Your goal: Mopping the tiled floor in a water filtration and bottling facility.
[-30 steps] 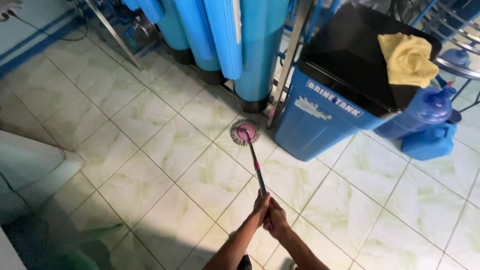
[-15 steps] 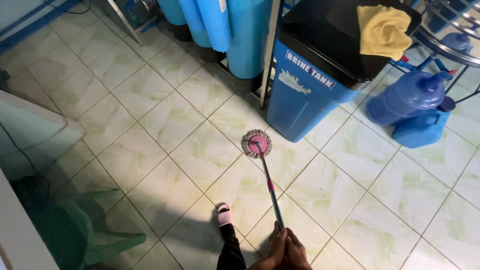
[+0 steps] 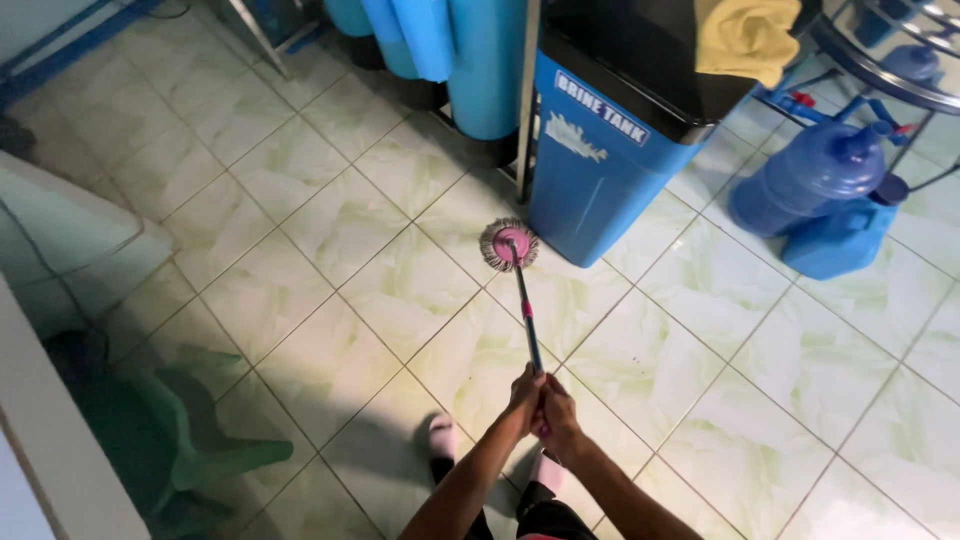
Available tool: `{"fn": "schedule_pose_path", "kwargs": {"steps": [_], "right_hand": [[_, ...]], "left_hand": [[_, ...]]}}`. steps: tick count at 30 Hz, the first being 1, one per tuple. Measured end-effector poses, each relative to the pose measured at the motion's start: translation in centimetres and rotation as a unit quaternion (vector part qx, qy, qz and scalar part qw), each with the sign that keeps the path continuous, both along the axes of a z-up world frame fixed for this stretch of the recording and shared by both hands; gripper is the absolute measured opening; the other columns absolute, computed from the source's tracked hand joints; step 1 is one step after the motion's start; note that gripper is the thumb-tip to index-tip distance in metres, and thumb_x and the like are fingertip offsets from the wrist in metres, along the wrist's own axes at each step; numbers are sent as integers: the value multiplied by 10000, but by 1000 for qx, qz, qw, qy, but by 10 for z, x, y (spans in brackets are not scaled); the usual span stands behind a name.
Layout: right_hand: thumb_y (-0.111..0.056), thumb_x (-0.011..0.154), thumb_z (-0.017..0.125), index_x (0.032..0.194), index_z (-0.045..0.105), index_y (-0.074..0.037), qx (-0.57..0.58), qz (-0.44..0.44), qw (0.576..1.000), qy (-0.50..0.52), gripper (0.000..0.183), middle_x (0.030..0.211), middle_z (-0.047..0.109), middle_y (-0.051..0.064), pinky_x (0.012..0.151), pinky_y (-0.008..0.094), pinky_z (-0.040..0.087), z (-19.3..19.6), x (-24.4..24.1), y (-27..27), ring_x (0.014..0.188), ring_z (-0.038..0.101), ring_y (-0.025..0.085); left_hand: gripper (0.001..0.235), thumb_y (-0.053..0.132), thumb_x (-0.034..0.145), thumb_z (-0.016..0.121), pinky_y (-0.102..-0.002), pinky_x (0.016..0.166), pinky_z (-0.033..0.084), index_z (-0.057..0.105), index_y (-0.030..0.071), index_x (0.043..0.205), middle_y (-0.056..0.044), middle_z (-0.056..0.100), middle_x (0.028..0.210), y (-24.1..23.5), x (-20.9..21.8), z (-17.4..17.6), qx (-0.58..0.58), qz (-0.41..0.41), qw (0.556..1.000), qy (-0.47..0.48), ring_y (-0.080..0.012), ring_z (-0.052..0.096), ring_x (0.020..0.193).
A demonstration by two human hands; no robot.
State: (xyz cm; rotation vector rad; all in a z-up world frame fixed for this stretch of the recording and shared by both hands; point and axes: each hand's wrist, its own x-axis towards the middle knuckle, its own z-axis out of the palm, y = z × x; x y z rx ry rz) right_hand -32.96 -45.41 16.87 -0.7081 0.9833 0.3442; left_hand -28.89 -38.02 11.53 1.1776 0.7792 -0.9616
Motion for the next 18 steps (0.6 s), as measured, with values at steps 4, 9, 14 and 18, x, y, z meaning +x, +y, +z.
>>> {"fn": "schedule_pose_path", "kwargs": {"steps": [4, 9, 14, 18], "right_hand": [[-241, 1042, 442, 1349, 582, -189, -17, -64, 998, -11, 341, 797, 598, 77, 483, 321, 462, -19, -88, 29, 589, 559, 194], [-139, 1020, 491, 1434, 488, -129, -63, -126, 990, 23, 414, 1124, 691, 138, 763, 362, 589, -92, -172, 75, 931, 703, 257], [-164, 1017, 517, 1458, 497, -138, -78, -144, 986, 18, 443, 1005, 688, 88, 560, 310, 503, -12, -117, 129, 726, 633, 198], [-217, 1026, 494, 1486, 459, -340, -17, -186, 980, 66, 478, 605, 466, 45, 330, 305, 279, 5, -64, 151, 378, 366, 154]], "left_hand": [[327, 424, 1021, 576, -373, 617, 539, 650, 128, 1139, -78, 687, 900, 26, -83, -6, -39, -24, 999, -19, -173, 643, 738], [334, 342, 982, 632, -356, 788, 528, 645, 201, 1285, -71, 679, 1043, 74, -156, -13, -87, -21, 995, -40, -164, 616, 901], [300, 305, 996, 625, -369, 706, 526, 606, 98, 1213, -105, 654, 970, 119, -100, 1, -105, -119, 984, -79, -196, 630, 845], [304, 354, 987, 590, -405, 582, 444, 631, 145, 1204, -114, 612, 869, 133, -39, 22, -21, -219, 973, -65, -267, 568, 706]]}}
